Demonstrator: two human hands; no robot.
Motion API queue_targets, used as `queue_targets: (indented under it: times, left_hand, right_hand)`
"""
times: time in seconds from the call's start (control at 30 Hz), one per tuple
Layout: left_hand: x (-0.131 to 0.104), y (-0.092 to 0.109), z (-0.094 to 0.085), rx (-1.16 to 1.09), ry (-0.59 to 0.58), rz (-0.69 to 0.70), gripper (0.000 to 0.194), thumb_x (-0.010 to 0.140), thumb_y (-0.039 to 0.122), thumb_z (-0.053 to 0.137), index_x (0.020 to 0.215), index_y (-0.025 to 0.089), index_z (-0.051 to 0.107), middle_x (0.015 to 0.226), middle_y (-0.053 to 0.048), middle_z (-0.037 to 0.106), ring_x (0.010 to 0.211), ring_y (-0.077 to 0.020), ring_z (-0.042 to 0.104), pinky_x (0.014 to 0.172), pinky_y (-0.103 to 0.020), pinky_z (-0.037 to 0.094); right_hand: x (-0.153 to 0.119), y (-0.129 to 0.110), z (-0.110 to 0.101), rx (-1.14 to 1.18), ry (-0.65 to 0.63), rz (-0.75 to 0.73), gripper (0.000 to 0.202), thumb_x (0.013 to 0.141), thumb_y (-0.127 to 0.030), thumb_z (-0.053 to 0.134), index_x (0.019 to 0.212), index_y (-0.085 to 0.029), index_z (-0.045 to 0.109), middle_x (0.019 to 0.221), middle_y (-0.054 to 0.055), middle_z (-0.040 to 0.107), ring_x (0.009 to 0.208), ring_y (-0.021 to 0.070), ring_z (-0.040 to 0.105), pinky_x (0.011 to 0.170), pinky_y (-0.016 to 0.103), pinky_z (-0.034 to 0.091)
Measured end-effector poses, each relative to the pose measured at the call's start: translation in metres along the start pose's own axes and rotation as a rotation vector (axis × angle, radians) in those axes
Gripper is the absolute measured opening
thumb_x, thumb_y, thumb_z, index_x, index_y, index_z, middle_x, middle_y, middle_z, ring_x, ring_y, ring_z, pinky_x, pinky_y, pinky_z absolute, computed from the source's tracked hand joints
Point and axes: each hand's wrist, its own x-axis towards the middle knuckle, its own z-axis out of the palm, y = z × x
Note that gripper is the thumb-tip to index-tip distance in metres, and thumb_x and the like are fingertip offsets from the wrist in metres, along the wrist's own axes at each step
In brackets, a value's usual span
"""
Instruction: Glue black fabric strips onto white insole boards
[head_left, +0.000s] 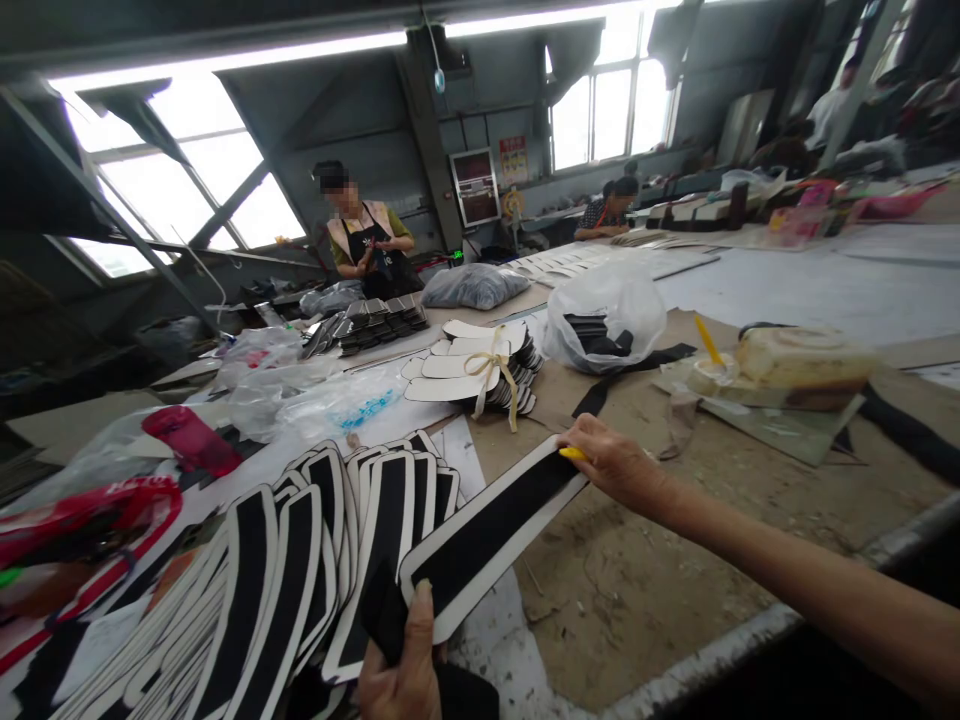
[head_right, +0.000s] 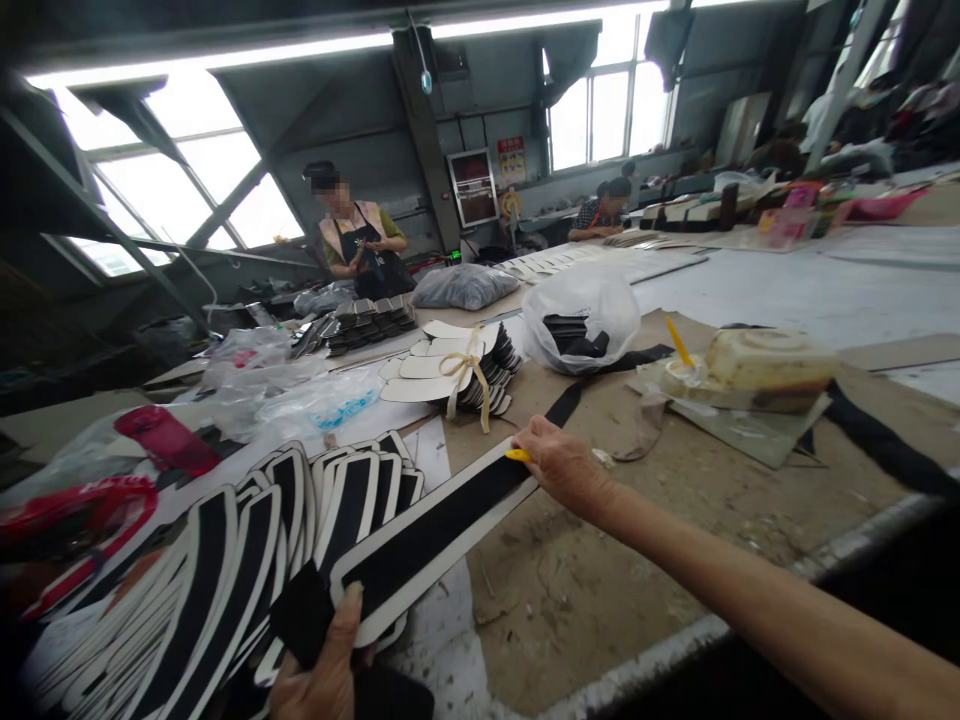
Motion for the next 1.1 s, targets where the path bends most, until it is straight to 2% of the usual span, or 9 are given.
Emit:
queue_targets:
  times: [0.1, 0.27, 0.43, 0.53, 0.73, 0.83, 0.93, 1.0, 1.1]
  left_hand:
    - [-0.003, -0.004, 0.003, -0.024, -0.025, 0.031, 0.031, 0.067, 0.035, 0.072, 0.09, 0.016, 0.067, 0.099, -0.009, 0.069, 0.104, -0.0282, 0.059, 0.098, -0.041, 0.042]
    - [-0.008, -0.011, 0.01, 0.0, -0.034, 0.137, 0.037, 0.069, 0.035, 0.07, 0.101, 0.017, 0.064, 0.101, -0.008, 0.068, 0.115, -0.0285, 0.052, 0.104, -0.041, 0.035]
    - [-0.007, -0.02, 0.015, 0.034, -0.108, 0.199, 0.04, 0.072, 0.037, 0.067, 0.106, 0.017, 0.062, 0.106, -0.008, 0.067, 0.12, -0.028, 0.047, 0.107, -0.04, 0.029]
    - [-0.005, -0.023, 0.013, 0.045, -0.101, 0.209, 0.043, 0.073, 0.038, 0.066, 0.109, 0.016, 0.061, 0.108, -0.009, 0.066, 0.118, -0.0284, 0.049, 0.106, -0.04, 0.031]
    - [-0.009, -0.02, 0.01, -0.021, -0.132, 0.074, 0.04, 0.071, 0.039, 0.069, 0.103, 0.015, 0.062, 0.094, -0.009, 0.07, 0.104, -0.028, 0.06, 0.094, -0.038, 0.045]
    - [-0.015, -0.014, 0.01, -0.067, -0.11, 0.024, 0.043, 0.069, 0.037, 0.071, 0.106, 0.016, 0.061, 0.097, -0.008, 0.07, 0.096, -0.0248, 0.063, 0.089, -0.034, 0.049]
    - [-0.02, -0.008, 0.009, -0.066, -0.077, -0.069, 0.049, 0.066, 0.037, 0.073, 0.108, 0.015, 0.061, 0.091, -0.007, 0.07, 0.077, -0.0218, 0.066, 0.068, -0.03, 0.054]
    - [-0.023, -0.005, 0.008, -0.055, -0.057, -0.142, 0.049, 0.065, 0.037, 0.074, 0.107, 0.015, 0.061, 0.084, -0.007, 0.07, 0.062, -0.0184, 0.064, 0.051, -0.026, 0.05]
    - [-0.025, -0.003, 0.007, -0.068, -0.057, -0.197, 0.043, 0.066, 0.033, 0.074, 0.103, 0.015, 0.063, 0.085, -0.007, 0.07, 0.059, -0.017, 0.062, 0.046, -0.025, 0.048]
  right_hand:
    - [-0.002, 0.001, 0.0, -0.055, -0.018, 0.017, 0.012, 0.081, -0.008, 0.05, 0.086, -0.017, 0.055, 0.085, 0.006, 0.051, 0.079, 0.0191, 0.055, 0.072, 0.028, 0.047]
    - [-0.016, -0.015, -0.01, -0.17, -0.077, 0.024, 0.017, 0.07, -0.008, 0.051, 0.083, -0.018, 0.048, 0.081, 0.007, 0.053, 0.075, 0.0217, 0.053, 0.063, 0.029, 0.042]
    - [-0.041, -0.045, -0.03, 0.016, -0.125, -0.011, 0.021, 0.066, -0.011, 0.051, 0.083, -0.021, 0.044, 0.077, 0.004, 0.054, 0.065, 0.0183, 0.05, 0.056, 0.028, 0.036]
    - [-0.046, -0.058, -0.048, 0.171, -0.1, 0.045, 0.016, 0.07, -0.014, 0.049, 0.082, -0.023, 0.042, 0.072, 0.002, 0.053, 0.061, 0.0162, 0.049, 0.055, 0.027, 0.036]
    - [-0.033, -0.046, -0.063, 0.255, -0.033, 0.296, 0.005, 0.079, -0.024, 0.047, 0.082, -0.024, 0.043, 0.062, -0.003, 0.05, 0.048, 0.0128, 0.044, 0.048, 0.025, 0.033]
    - [-0.028, -0.029, -0.054, 0.245, -0.033, 0.294, 0.003, 0.081, -0.024, 0.044, 0.084, -0.023, 0.044, 0.069, -0.001, 0.054, 0.058, 0.0154, 0.052, 0.056, 0.026, 0.037]
    - [-0.029, -0.017, -0.042, 0.202, -0.047, 0.255, 0.004, 0.084, -0.024, 0.042, 0.087, -0.022, 0.044, 0.076, 0.002, 0.057, 0.064, 0.0174, 0.055, 0.06, 0.027, 0.038]
    - [-0.03, -0.013, -0.036, 0.168, -0.047, 0.245, 0.005, 0.086, -0.024, 0.042, 0.089, -0.022, 0.045, 0.079, 0.004, 0.058, 0.066, 0.0181, 0.057, 0.061, 0.028, 0.04]
    - [-0.033, -0.01, -0.031, 0.131, -0.021, 0.249, 0.005, 0.086, -0.024, 0.044, 0.09, -0.022, 0.047, 0.081, 0.005, 0.06, 0.069, 0.019, 0.058, 0.063, 0.029, 0.042]
